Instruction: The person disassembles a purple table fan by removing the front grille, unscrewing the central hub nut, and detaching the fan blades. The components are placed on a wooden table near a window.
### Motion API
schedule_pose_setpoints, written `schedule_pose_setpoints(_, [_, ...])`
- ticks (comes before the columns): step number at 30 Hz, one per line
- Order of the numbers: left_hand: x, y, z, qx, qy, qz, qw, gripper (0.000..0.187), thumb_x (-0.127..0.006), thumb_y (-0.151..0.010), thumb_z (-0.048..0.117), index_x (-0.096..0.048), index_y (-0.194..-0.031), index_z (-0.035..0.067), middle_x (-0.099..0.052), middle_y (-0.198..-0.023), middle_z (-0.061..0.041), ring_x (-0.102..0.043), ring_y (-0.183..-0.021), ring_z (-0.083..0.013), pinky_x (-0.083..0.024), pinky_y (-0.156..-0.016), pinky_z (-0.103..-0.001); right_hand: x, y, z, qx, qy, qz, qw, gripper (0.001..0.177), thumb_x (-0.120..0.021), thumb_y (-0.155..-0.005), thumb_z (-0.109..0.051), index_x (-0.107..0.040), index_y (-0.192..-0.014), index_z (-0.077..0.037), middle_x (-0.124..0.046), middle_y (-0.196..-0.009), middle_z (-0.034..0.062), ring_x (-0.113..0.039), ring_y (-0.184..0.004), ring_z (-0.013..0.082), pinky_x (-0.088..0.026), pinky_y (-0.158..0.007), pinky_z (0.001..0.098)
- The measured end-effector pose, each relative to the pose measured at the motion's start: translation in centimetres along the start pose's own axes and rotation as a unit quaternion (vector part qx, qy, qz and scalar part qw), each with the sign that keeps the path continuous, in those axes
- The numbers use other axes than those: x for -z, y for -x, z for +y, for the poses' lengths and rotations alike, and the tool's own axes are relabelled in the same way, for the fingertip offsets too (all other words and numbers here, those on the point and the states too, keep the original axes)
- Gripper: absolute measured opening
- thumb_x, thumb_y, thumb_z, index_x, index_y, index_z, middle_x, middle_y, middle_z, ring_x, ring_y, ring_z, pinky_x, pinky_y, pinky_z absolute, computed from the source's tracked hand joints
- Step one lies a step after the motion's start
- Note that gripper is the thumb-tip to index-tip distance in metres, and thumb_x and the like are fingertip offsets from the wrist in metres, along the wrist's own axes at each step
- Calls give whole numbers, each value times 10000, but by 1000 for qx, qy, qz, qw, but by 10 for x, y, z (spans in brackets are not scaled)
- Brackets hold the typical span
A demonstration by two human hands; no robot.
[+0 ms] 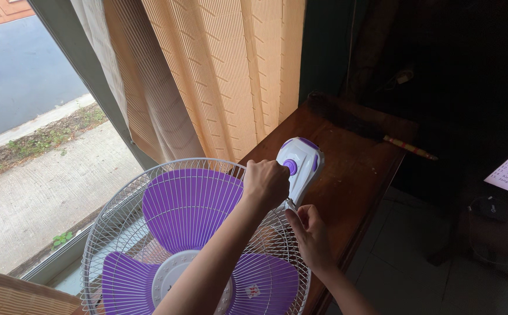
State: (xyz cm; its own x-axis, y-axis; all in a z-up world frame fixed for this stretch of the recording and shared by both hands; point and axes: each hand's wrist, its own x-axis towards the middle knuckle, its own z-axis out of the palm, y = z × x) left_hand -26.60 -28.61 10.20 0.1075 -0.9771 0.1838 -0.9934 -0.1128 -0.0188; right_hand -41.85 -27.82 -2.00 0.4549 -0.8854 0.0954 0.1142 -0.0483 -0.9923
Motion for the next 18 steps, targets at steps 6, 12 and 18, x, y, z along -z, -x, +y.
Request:
schedule_pose_setpoints(6, [3, 2, 1, -12, -1, 38, 999, 125, -649, -828, 135, -708, -718, 129, -693, -673, -104, -731, -693, -267, -480, -536, -423, -3, 2, -1, 27, -21, 35, 999, 436, -712, -909, -472, -529, -895, -76, -466, -707, -46, -356, -502, -5, -266, -354, 183])
schedule_pose_setpoints(12, [16, 9, 9, -7, -12, 17, 1000, 206, -613, -911, 194, -728, -747, 147, -695, -717, -84, -702, -797, -257, -496, -708, -454, 0, 6, -2, 91, 86, 25, 992, 473, -587, -998, -540, -564, -928, -73, -520, -788, -8, -481, -686, 41, -443, -613, 252])
schedule_pose_setpoints(18, [32, 55, 18, -18, 65, 330, 942, 230, -665, -882, 277, -684, -990, 74, -659, -968, -122, -631, -978, -285, -441, -867, -506, 13, 32, 29, -43, 118, 73, 989, 560, -390, -1029, -604, -584, -1090, -81, -507, -858, 84, -457, -737, 209, -409, -685, 377])
